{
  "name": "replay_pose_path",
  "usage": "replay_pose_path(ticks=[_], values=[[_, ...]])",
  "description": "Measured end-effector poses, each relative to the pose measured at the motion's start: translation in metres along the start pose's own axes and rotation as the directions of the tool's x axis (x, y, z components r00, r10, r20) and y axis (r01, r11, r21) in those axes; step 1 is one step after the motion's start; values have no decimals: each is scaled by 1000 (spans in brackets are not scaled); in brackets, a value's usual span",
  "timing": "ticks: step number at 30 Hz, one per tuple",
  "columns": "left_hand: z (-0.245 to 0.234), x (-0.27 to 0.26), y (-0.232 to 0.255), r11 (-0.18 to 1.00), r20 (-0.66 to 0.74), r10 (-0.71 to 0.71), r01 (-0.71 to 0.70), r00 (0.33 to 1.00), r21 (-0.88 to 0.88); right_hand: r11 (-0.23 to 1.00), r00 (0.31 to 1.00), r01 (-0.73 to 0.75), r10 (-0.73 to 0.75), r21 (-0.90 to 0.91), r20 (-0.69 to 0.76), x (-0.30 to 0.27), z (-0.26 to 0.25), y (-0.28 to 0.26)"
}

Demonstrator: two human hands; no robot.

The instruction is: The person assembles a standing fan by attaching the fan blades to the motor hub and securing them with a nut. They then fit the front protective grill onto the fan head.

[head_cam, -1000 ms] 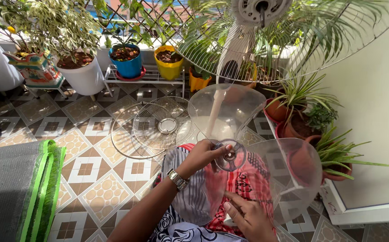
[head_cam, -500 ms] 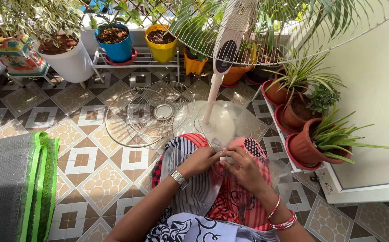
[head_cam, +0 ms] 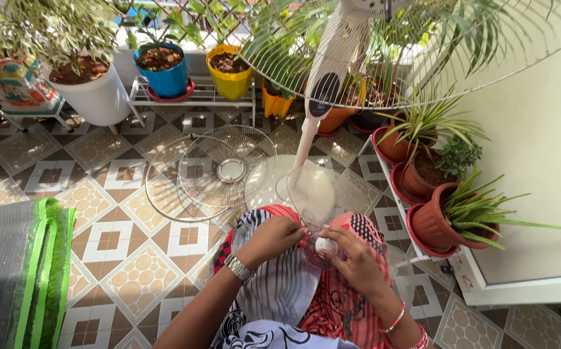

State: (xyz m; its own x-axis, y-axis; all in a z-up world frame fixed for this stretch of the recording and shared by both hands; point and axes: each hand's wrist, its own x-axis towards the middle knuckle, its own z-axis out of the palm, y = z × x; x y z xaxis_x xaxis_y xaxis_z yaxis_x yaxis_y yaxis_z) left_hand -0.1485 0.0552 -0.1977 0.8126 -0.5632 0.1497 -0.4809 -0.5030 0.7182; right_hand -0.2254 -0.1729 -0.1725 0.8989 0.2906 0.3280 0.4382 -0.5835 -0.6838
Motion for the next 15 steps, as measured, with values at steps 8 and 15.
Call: replay_pose_path(ticks=[8,15], values=[[-72,23,61,984,-183,174,-176,968,4,974,973,189,-203,-121,-112,42,-61,-40],[-152,92,119,914,-581,405,-323,706,245,919,860,292,-373,-264,-348,128,-127,-78]])
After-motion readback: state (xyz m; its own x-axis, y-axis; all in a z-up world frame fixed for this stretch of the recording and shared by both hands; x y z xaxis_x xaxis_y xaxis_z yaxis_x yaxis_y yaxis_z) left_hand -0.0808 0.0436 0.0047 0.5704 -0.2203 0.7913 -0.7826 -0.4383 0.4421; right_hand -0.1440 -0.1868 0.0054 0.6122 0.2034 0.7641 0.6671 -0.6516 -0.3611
